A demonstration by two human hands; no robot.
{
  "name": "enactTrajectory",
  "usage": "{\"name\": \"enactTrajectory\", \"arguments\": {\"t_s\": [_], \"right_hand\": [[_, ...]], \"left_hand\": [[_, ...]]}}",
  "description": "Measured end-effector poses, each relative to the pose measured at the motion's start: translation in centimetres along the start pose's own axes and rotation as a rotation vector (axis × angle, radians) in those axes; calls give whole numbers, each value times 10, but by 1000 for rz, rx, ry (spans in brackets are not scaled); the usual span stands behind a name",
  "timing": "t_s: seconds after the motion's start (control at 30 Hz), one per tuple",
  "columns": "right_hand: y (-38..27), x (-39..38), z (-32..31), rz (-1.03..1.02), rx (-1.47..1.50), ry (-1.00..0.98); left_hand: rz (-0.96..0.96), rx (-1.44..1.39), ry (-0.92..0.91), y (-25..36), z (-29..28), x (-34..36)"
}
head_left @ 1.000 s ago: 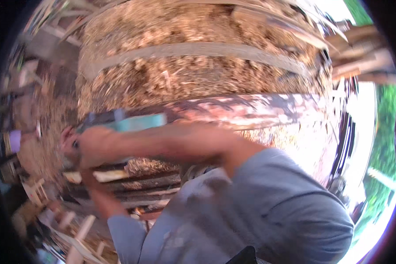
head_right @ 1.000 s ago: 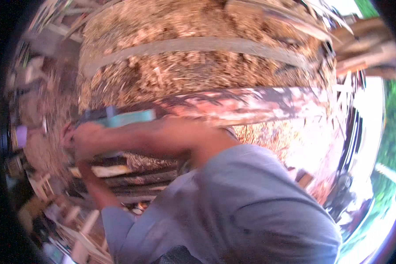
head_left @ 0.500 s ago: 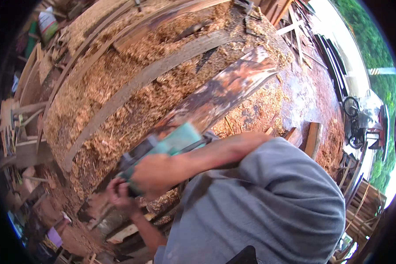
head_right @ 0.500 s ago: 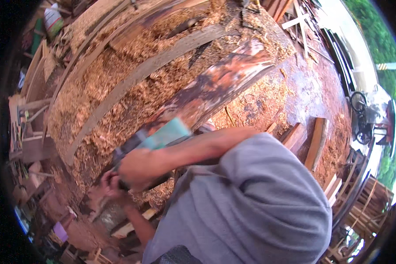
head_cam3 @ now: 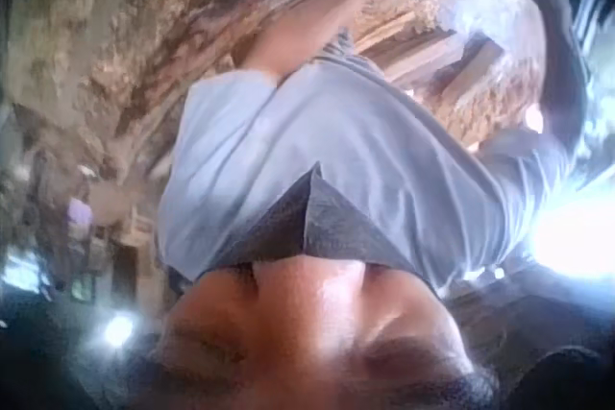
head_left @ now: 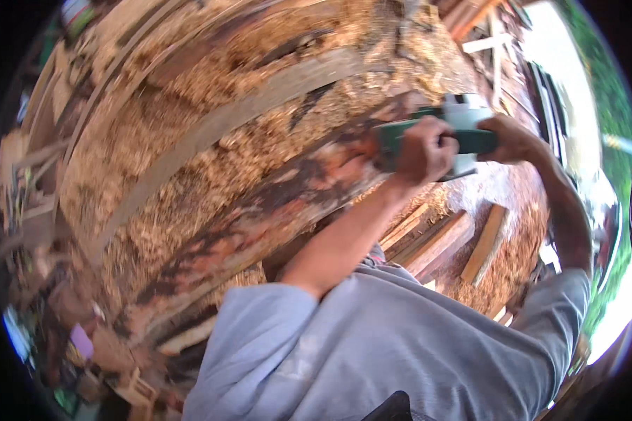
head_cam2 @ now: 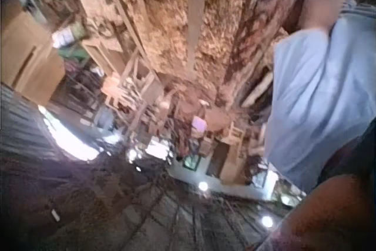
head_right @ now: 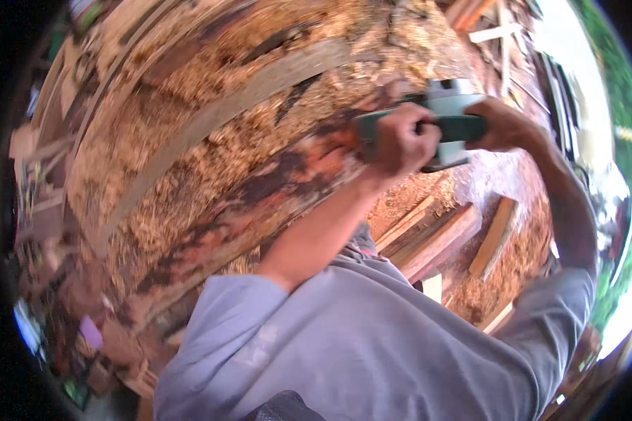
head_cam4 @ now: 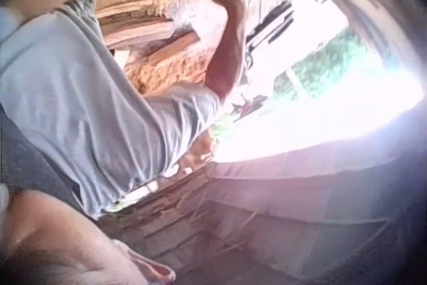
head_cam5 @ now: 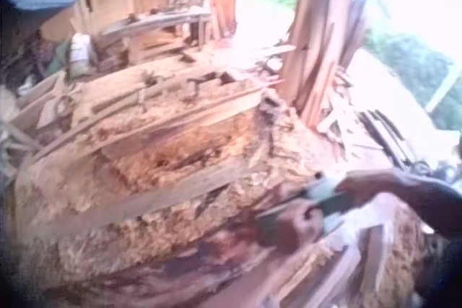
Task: The person uses an electric planer to smooth a long piece of timber by moving it along the surface repeatedly. They then sit down and use a handheld tool to scrape and shave a smaller piece of wood held in their hands.
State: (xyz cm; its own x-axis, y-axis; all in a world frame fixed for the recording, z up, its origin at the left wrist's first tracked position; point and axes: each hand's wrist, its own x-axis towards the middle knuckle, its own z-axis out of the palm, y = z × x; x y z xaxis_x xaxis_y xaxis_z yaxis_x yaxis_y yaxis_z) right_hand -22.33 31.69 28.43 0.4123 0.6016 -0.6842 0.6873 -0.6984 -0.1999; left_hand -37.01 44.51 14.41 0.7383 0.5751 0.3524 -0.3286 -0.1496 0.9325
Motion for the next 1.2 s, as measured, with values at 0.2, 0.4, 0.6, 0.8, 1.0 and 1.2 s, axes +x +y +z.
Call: {"name": "enactTrajectory", "arguments": {"t_s": [0.2,0.4,0.6,0.8,1.0,1.2], "right_hand": [[-15,5,8,-234,-54,145],[-110,20,32,-410,30,-104],[-226,39,57,-582,74,-320],[-335,46,81,-529,3,-465],[-459,47,117,-605,-67,-490],[-617,40,165,-619,-71,-558]], "left_hand": [[-225,-137,-50,6,-20,-10],[-103,-43,24,29,-126,-49],[-250,53,58,63,-245,-90],[-285,73,144,90,-343,-126],[-275,59,264,115,-453,-175],[-375,61,365,152,-591,-242]]}}
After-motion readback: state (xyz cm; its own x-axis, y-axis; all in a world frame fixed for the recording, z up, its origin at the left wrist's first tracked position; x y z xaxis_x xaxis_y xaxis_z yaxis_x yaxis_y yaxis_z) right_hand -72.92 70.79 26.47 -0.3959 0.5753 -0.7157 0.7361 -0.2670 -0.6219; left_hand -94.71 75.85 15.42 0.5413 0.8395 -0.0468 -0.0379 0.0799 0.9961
